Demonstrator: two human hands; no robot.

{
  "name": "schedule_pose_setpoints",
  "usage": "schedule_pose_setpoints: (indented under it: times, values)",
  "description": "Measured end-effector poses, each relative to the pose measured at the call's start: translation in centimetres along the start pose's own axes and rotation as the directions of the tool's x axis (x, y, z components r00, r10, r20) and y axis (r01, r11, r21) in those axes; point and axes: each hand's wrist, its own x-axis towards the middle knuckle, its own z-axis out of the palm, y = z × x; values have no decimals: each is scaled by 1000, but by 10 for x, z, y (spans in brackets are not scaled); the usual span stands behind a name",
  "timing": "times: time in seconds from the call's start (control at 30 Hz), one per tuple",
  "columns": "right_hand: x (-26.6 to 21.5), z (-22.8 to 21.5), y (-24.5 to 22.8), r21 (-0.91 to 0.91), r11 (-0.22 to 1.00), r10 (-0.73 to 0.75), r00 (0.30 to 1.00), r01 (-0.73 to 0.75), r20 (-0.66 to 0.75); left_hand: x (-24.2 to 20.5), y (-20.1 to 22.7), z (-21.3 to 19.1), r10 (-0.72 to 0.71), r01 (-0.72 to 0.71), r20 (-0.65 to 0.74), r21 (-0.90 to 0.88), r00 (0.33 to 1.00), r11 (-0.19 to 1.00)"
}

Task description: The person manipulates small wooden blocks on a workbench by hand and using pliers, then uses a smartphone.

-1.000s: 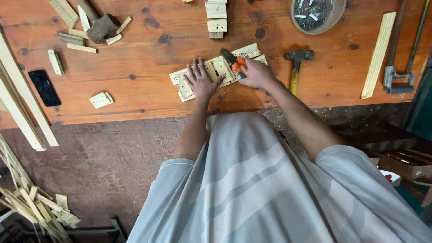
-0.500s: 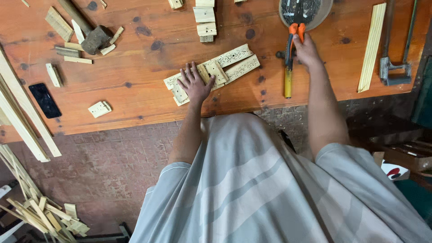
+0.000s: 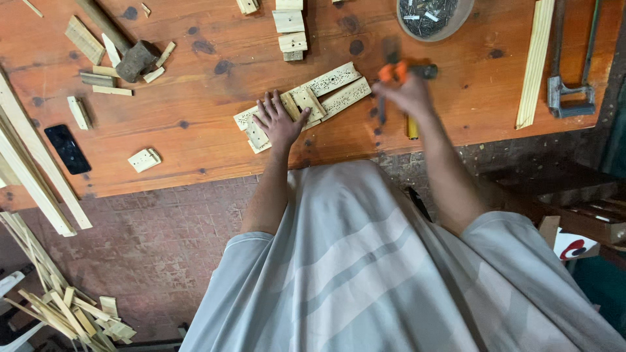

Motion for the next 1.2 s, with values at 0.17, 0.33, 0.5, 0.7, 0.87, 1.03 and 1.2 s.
schedule_pose_setpoints:
  times: [0.17,0.33,0.5,0.7,0.87,1.03,1.2]
  values:
    - [-40,66,1,-242,938,-214,964,248,156,2,5,-16,-73,78,234,-14,970,997]
    - [-42,101,11,-427,868,-128,945,253,301,5,3,-16,-66,71,258,-9,964,997]
    - [-31,121,17,-477,854,-41,939,210,341,3,1,-13,-48,49,233,2,971,999]
    - [-18,143,31,-450,875,-63,963,179,261,3,-1,-11,-46,45,208,6,977,999]
    - [-13,153,41,-508,845,-43,969,165,243,4,0,-13,-44,44,221,5,974,999]
    - [-19,171,47,-496,860,-39,985,119,169,1,1,-16,-41,45,229,-12,973,999]
    - [-13,177,61,-488,863,-51,983,131,174,1,4,-21,-30,26,206,21,978,999]
